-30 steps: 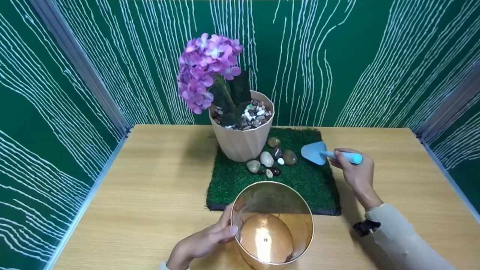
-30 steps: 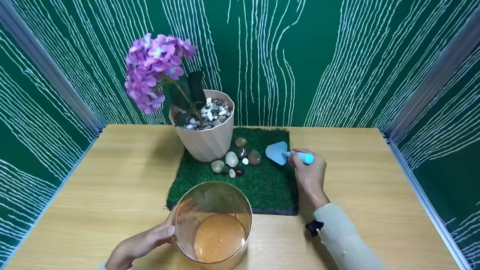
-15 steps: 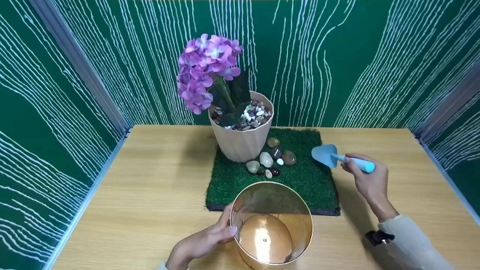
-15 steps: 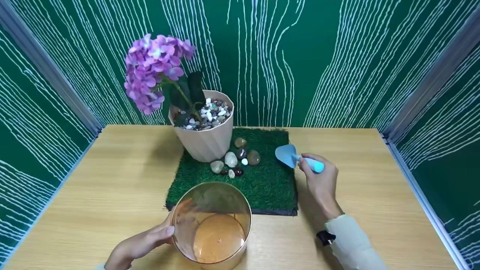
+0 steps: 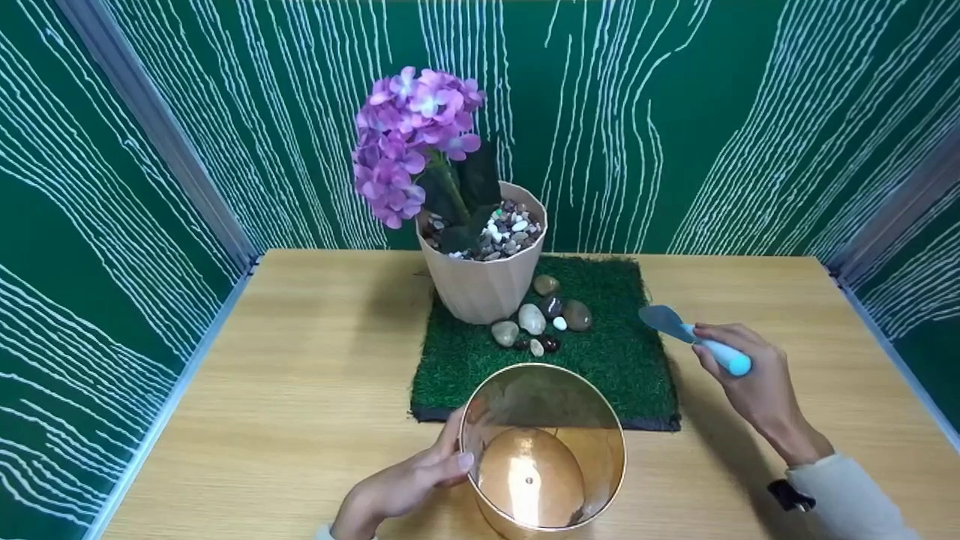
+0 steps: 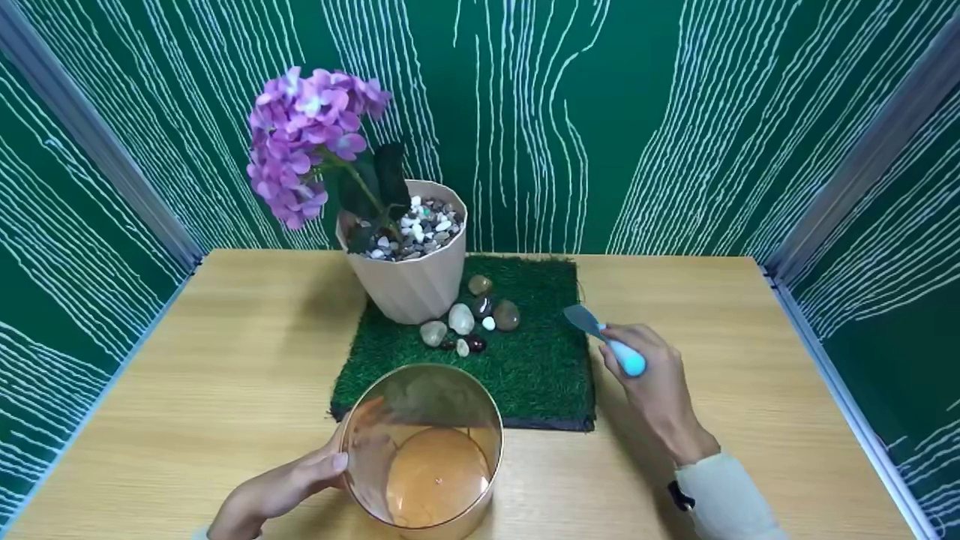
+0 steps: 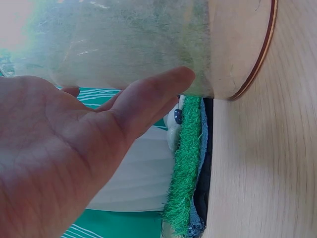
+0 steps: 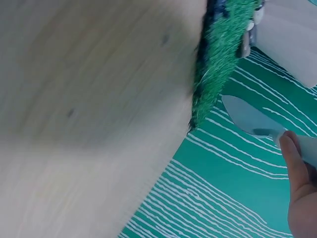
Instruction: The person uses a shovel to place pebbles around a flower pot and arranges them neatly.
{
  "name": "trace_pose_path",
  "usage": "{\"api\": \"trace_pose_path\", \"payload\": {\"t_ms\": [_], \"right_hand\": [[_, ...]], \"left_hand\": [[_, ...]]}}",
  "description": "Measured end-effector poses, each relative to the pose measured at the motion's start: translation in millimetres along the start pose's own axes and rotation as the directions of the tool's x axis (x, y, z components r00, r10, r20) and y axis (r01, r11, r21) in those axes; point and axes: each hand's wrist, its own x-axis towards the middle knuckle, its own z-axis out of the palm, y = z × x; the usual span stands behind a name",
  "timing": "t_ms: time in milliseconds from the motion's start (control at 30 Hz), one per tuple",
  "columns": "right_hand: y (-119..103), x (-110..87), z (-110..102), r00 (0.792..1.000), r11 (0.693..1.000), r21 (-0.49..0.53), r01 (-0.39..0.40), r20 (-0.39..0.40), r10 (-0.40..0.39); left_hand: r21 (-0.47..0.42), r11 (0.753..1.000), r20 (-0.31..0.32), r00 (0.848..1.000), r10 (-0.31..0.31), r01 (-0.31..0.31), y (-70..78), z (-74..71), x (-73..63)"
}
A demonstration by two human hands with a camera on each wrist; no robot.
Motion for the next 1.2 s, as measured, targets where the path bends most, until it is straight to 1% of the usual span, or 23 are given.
{"api": "trace_pose_path", "payload": {"t_ms": [67,167,267,300,500,533,667,833,933,1067,1200], "right_hand": [[1,-2.0,-1,0.997,0.997,-0.031,0.075,0.021,-0.074],[4,-3.7,-4,0.983,0.981,-0.077,0.180,0.042,-0.177],[8,-5.5,-7,0.971,0.964,-0.120,0.237,0.053,-0.233],[9,-6.0,-8,0.969,0.960,-0.136,0.245,0.057,-0.239],[16,-9.6,-13,0.969,0.945,-0.217,0.247,0.086,-0.233],[18,-9.9,-14,0.967,0.941,-0.224,0.253,0.092,-0.238],[23,-10.4,-18,0.957,0.930,-0.230,0.287,0.116,-0.267],[29,-11.8,-21,0.944,0.907,-0.267,0.326,0.139,-0.298],[31,-13.7,-24,0.934,0.889,-0.293,0.352,0.173,-0.312],[33,-18.4,-27,0.928,0.877,-0.329,0.350,0.247,-0.278],[33,-23.6,-30,0.920,0.867,-0.362,0.342,0.317,-0.231]], "left_hand": [[0.000,1.000,-0.002,1.000,0.001,-0.001,0.4,-0.1,-0.3],[0.011,1.000,0.003,1.000,0.013,-0.013,-0.3,-0.1,0.1],[0.007,1.000,0.016,0.999,0.030,-0.030,-0.7,0.0,0.7],[0.022,0.999,0.015,0.999,0.032,-0.032,-0.8,0.1,0.6],[0.077,0.997,-0.012,1.000,0.017,-0.016,-0.9,0.1,0.2],[0.073,0.997,-0.012,1.000,0.018,-0.017,-0.9,0.1,0.4],[0.058,0.998,-0.012,1.000,0.020,-0.019,-0.4,-0.1,0.2],[0.055,0.998,-0.014,1.000,0.022,-0.021,0.8,-0.6,0.5],[0.055,0.998,-0.017,1.000,0.015,-0.014,0.9,-0.7,0.2],[0.049,0.999,-0.017,1.000,0.016,-0.015,0.5,-0.2,-0.3],[0.027,0.999,0.001,0.999,0.044,-0.044,-0.7,1.0,0.8]]}}
